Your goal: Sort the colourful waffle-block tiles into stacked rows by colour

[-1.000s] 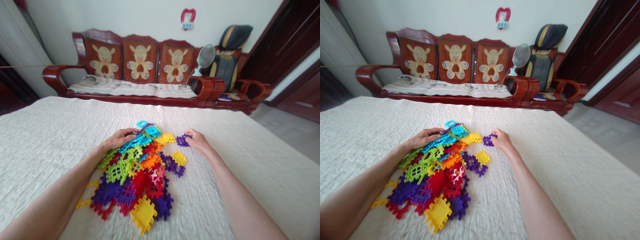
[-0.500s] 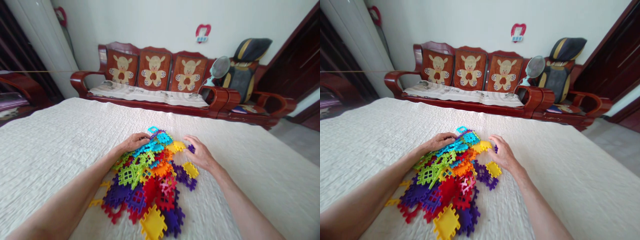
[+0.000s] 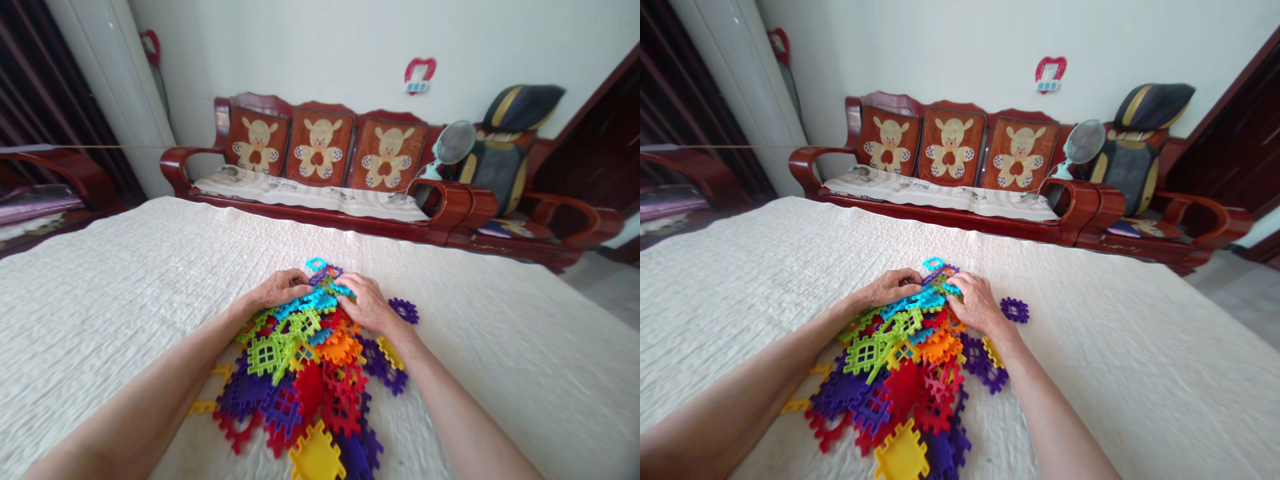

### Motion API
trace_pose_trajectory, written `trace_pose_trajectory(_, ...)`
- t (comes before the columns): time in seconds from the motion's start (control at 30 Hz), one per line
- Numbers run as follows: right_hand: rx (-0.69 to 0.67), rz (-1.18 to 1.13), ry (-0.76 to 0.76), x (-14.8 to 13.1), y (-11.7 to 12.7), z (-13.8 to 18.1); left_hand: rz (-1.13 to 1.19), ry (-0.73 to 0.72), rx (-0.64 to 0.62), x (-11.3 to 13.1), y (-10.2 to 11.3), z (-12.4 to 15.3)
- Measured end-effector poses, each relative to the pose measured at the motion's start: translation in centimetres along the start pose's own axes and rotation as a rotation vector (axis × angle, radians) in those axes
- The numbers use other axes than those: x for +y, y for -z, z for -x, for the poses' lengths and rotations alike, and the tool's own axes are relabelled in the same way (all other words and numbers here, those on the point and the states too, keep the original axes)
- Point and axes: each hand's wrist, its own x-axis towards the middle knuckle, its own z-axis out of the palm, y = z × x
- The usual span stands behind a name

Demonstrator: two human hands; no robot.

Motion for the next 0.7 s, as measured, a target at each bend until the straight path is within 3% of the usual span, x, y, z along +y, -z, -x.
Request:
trace_pose_trajectory(0.23, 0.179, -0.019, -0.013, -0.8, 1.4, -0.5, 0.122, -0.015, -0.009, -0.7, -0.3, -0.2)
trace_pose_trajectory(0.53, -0.019, 0.028, 0.101, -1.1, -1.6, -5.1, 0.114, -0.048, -0.025, -1.0, -0.2, -0.2)
trace_pose_trajectory(0.6, 0.037, -0.016, 0.113, -1.0, -1.3, -5.4, 0.087, -0.018, -0.024, -0.9, -0.2, -0.2)
trace_pose_trajectory(0.7, 0.275, -0.128, 0.078, -0.2, 0.9, -4.6, 0.006, 0.01, 0.001, -0.7, -0.1, -0.1)
